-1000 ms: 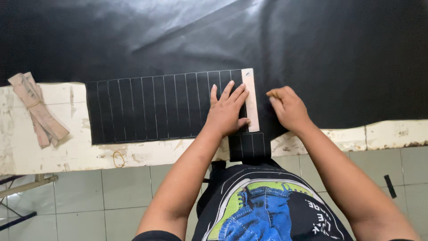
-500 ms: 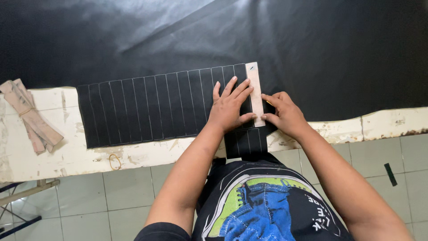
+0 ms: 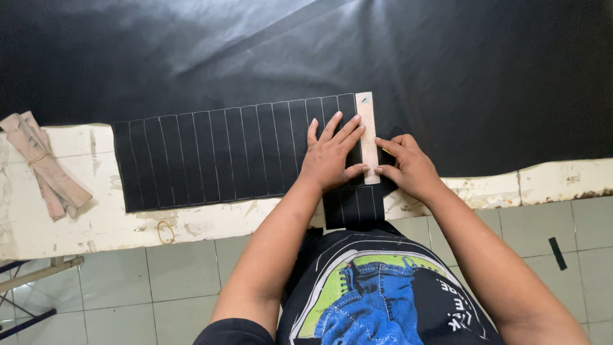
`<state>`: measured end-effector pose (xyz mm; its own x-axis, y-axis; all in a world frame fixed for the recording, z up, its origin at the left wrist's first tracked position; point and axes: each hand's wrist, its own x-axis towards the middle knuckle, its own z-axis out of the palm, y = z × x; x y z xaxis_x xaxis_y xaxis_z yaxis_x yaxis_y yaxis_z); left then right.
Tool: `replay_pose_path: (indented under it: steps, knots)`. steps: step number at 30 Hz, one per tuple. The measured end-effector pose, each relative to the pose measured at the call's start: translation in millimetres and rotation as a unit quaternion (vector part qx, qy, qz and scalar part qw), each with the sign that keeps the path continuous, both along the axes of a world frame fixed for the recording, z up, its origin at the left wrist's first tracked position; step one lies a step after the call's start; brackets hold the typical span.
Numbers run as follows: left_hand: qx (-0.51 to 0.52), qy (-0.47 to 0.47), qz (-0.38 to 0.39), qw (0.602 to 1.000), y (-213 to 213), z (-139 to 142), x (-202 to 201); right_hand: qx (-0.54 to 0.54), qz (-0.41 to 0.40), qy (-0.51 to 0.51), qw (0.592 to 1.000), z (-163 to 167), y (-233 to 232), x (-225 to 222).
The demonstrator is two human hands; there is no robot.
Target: The person uses a ruler and a white marking tool to draw a series of parallel vertical lines on a large black sheet of material laid on a table. The person repeatedly repositions the ruler and draws lines across the width of the material.
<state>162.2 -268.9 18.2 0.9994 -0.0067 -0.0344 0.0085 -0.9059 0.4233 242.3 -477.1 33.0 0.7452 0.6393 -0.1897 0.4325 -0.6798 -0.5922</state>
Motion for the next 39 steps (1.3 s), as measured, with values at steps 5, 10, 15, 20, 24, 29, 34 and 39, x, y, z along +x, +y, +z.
replay_pose_path:
  steps: [5,10,15,20,24,29,34,39]
  knots:
    - [0.008,-0.003,-0.004,1.000,1,-2,1,-0.002,-0.004,0.007,1.000,0,0,-1]
    - [0.002,-0.004,-0.005,1.000,1,-3,0,-0.028,-0.011,0.010,0.999,0,2,-2]
    - [-0.001,-0.010,-0.006,1.000,2,-2,0,-0.036,-0.004,0.000,0.999,-1,2,-1]
    - [-0.003,-0.002,-0.006,1.000,0,0,0,-0.009,0.002,0.030,1.000,-4,-1,5]
    - [-0.007,0.013,-0.012,1.000,1,2,3,0.111,-0.026,-0.036,0.993,2,8,27]
    - [-0.012,0.007,-0.010,1.000,1,2,2,0.163,-0.101,0.003,0.982,21,35,58]
    - [-0.016,0.004,-0.006,1.000,0,1,2,0.227,-0.104,0.094,0.964,27,68,74]
    - [-0.020,0.004,-0.005,1.000,1,1,2,0.236,-0.100,0.099,0.962,26,86,80]
